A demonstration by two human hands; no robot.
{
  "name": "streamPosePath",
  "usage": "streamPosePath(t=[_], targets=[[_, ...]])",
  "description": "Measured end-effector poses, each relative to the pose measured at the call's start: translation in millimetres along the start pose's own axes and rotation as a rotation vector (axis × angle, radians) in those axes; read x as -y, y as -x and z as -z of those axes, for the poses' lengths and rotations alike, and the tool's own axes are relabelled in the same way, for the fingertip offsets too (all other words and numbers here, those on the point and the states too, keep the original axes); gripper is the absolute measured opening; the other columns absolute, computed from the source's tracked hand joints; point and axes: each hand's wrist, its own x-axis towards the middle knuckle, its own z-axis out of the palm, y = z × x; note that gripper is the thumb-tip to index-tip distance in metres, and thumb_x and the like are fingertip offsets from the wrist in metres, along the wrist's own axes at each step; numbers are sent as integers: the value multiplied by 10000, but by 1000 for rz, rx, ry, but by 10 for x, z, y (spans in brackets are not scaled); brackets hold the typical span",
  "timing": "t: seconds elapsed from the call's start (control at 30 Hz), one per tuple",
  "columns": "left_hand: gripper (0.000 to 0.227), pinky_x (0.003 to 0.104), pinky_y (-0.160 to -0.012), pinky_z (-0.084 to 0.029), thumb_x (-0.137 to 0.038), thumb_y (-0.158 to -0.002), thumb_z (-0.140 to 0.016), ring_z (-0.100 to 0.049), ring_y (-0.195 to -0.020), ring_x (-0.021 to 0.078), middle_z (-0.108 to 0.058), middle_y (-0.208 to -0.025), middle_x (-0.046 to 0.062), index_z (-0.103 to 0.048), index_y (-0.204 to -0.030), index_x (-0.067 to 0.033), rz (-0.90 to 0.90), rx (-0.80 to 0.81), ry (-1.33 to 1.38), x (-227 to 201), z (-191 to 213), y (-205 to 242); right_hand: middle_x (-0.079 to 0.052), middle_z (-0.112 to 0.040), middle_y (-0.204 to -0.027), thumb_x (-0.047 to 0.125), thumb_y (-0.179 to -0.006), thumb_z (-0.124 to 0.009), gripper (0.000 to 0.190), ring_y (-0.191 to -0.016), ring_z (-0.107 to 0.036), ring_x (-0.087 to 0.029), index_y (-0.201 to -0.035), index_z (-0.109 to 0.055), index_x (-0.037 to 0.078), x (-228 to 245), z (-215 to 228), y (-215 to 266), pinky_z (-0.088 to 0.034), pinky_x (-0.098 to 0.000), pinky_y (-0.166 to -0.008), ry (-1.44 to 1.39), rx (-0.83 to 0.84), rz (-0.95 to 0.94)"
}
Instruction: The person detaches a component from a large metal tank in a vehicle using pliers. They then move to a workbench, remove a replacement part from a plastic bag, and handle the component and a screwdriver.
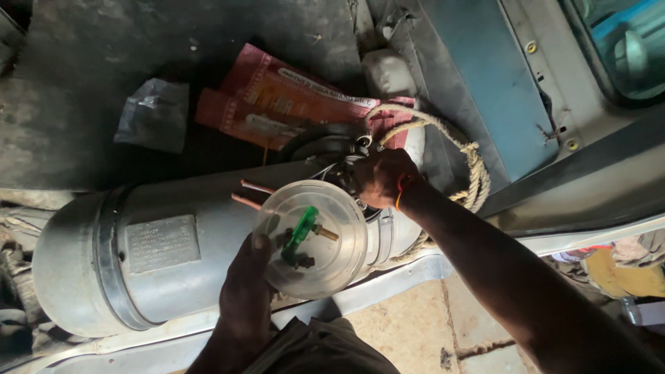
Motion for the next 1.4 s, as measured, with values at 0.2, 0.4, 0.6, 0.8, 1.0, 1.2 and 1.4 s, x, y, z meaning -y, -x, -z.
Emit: streamPosePath(t=[0.2, 0.4, 0.6, 0.8, 1.0, 1.2, 1.4], targets=[[593, 384, -895, -611, -378, -1139, -313, -630, -1275, 367, -462, -1456, 308, -291, -1510, 85, -718, 149, -623, 79, 207, 23, -127, -696, -948, 217, -988, -507, 192, -879, -714, -289, -1023, -649, 92, -327, 125, -22, -579, -421, -713, 15, 18, -140], [654, 451, -889, -608, -447, -1030, -285, -662, -1233, 374, -554, -1431, 275, -372, -1488, 12, -96, -131, -164, 13, 300, -33, -60, -695, -903, 215, -749, -631, 156, -829, -701, -271, -874, -666, 128, -169, -135, 52, -562, -402, -668, -120, -243, 36], [699, 551, -939, -570, -443, -1013, -342, -604, -1283, 373, -491, -1491, 251, -332, -1525, 34, -153, -168, 119, -93, 559, 5, -37, -661, -854, 235, -729, -657, 114, -775, -676, -247, -797, -654, 144, -41, -235, 19, -543, -380, -590, 87, -287, 123], [642, 500, -975, -534, -405, -1039, -326, -597, -1245, 367, -533, -1452, 259, -335, -1564, -36, -66, -275, 220, -129, 772, -20, -51, -670, -783, 223, -744, -654, 89, -732, -684, -253, -755, -659, 135, 9, -60, 101, -544, -403, -555, 62, -174, 34], [625, 498, -957, -537, -371, -1035, -324, -596, -1245, 345, -515, -1449, 252, -342, -1550, -17, -132, -240, 118, -154, 822, -23, -69, -684, -796, 195, -743, -656, 84, -747, -697, -264, -749, -676, 114, -26, -88, 127, -558, -411, -523, 108, -236, 59], [622, 480, -907, -577, -387, -1030, -297, -648, -1170, 358, -559, -1409, 268, -363, -1534, -27, -24, -254, 211, -75, 857, -82, -132, -722, -878, 176, -793, -627, 125, -856, -718, -327, -864, -720, 132, -208, -246, -62, -583, -461, -727, -43, -24, -61], [600, 445, -893, -595, -380, -1044, -372, -665, -1170, 367, -545, -1437, 272, -353, -1533, -31, -252, -235, -134, -70, 889, -81, -112, -737, -896, 254, -880, -621, 144, -863, -716, -330, -873, -713, 143, -377, -68, 3, -571, -451, -781, -361, -110, -339]])
